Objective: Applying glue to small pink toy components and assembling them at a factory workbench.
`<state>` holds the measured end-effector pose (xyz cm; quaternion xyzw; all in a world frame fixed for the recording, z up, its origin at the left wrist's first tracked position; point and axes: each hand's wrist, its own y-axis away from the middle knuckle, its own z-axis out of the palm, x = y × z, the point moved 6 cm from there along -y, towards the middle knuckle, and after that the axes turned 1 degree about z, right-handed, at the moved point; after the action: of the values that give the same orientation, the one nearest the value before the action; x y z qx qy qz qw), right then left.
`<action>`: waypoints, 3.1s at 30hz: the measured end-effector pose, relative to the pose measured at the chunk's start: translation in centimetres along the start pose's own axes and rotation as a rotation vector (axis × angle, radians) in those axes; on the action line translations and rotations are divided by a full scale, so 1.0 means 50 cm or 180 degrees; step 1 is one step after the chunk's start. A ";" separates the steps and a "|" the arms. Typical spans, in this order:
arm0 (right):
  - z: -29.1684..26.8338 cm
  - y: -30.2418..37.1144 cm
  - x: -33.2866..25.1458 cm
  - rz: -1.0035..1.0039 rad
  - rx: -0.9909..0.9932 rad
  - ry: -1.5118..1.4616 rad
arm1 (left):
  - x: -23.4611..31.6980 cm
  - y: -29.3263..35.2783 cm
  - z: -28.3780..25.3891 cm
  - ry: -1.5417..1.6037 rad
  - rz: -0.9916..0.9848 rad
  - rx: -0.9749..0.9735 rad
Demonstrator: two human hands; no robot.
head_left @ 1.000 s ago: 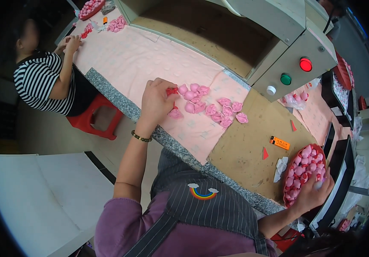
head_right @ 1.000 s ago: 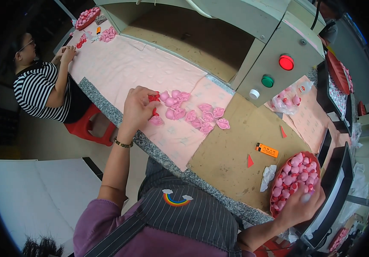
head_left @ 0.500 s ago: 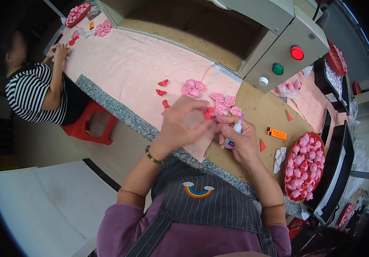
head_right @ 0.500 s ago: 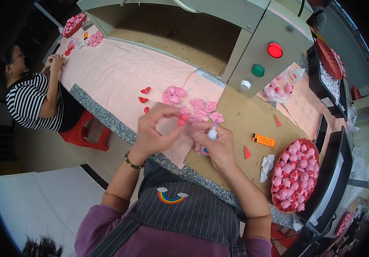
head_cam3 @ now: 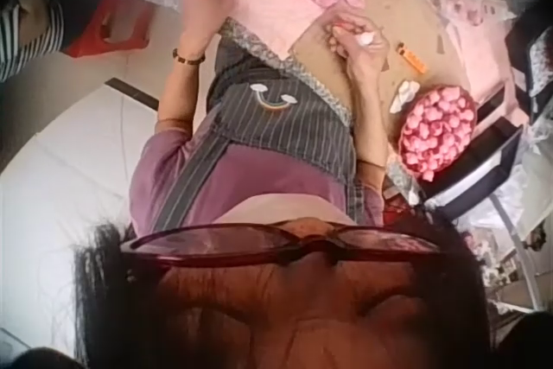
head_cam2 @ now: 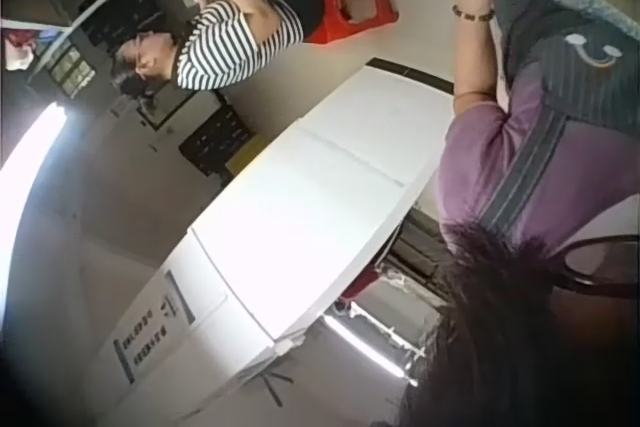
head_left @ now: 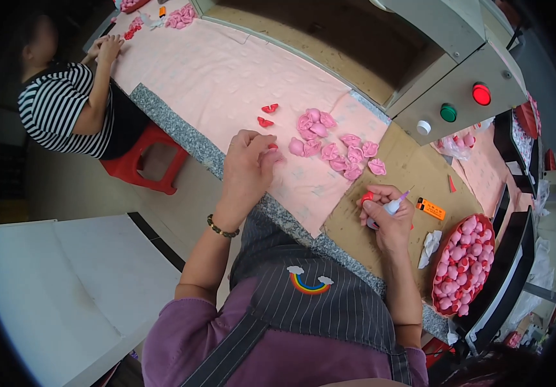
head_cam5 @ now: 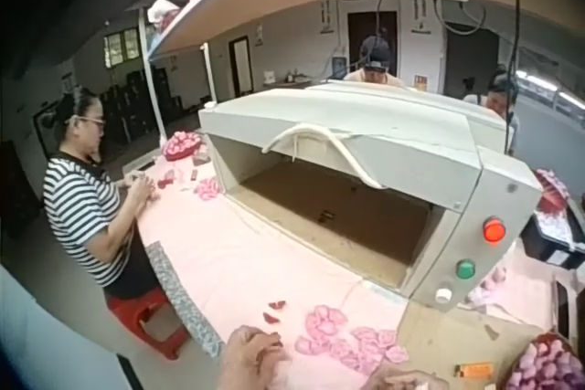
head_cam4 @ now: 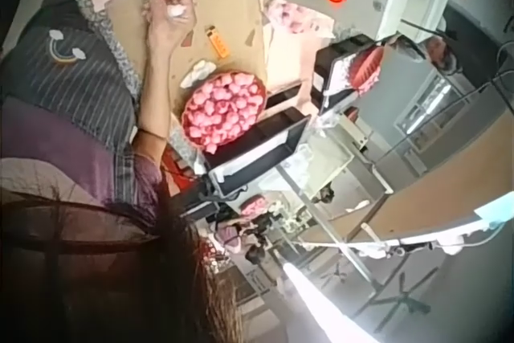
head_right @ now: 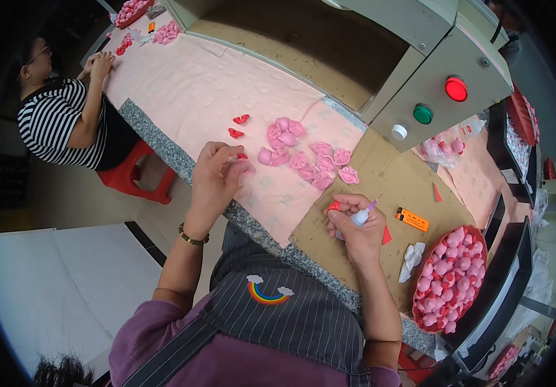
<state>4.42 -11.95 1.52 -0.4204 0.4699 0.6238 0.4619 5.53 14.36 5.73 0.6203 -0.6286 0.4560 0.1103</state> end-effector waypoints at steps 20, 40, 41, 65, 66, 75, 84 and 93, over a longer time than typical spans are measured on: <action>-0.045 0.022 -0.049 -0.0565 -0.0118 -0.0104 | 0.124 0.093 0.267 0.3321 -0.1278 -0.2023; -0.042 0.025 -0.017 -0.1085 0.0260 0.1042 | 0.129 0.111 0.274 0.3439 -0.1319 -0.1953; -0.045 0.023 -0.008 -0.0835 0.0330 0.0922 | 0.129 0.112 0.275 0.3437 -0.1370 -0.1942; -0.023 0.029 -0.078 -0.1630 0.0146 0.1632 | 0.135 0.100 0.274 0.3514 -0.0797 -0.2139; -0.027 0.030 -0.074 -0.1625 0.0155 0.1631 | 0.137 0.099 0.272 0.3514 -0.0800 -0.2150; -0.032 0.041 -0.031 -0.0663 0.0309 0.0082 | 0.145 0.089 0.262 0.3587 -0.1111 -0.2487; -0.038 0.031 -0.049 -0.0529 0.0175 0.0222 | 0.139 0.080 0.260 0.3735 -0.0972 -0.2235; -0.089 0.020 -0.063 -0.0628 -0.0186 -0.0037 | 0.115 0.070 0.252 0.3680 -0.1146 -0.1762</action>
<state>4.55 -16.99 3.84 -0.4743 0.4051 0.5912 0.5114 6.65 0.85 1.17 0.3200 -0.4488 0.5115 0.6592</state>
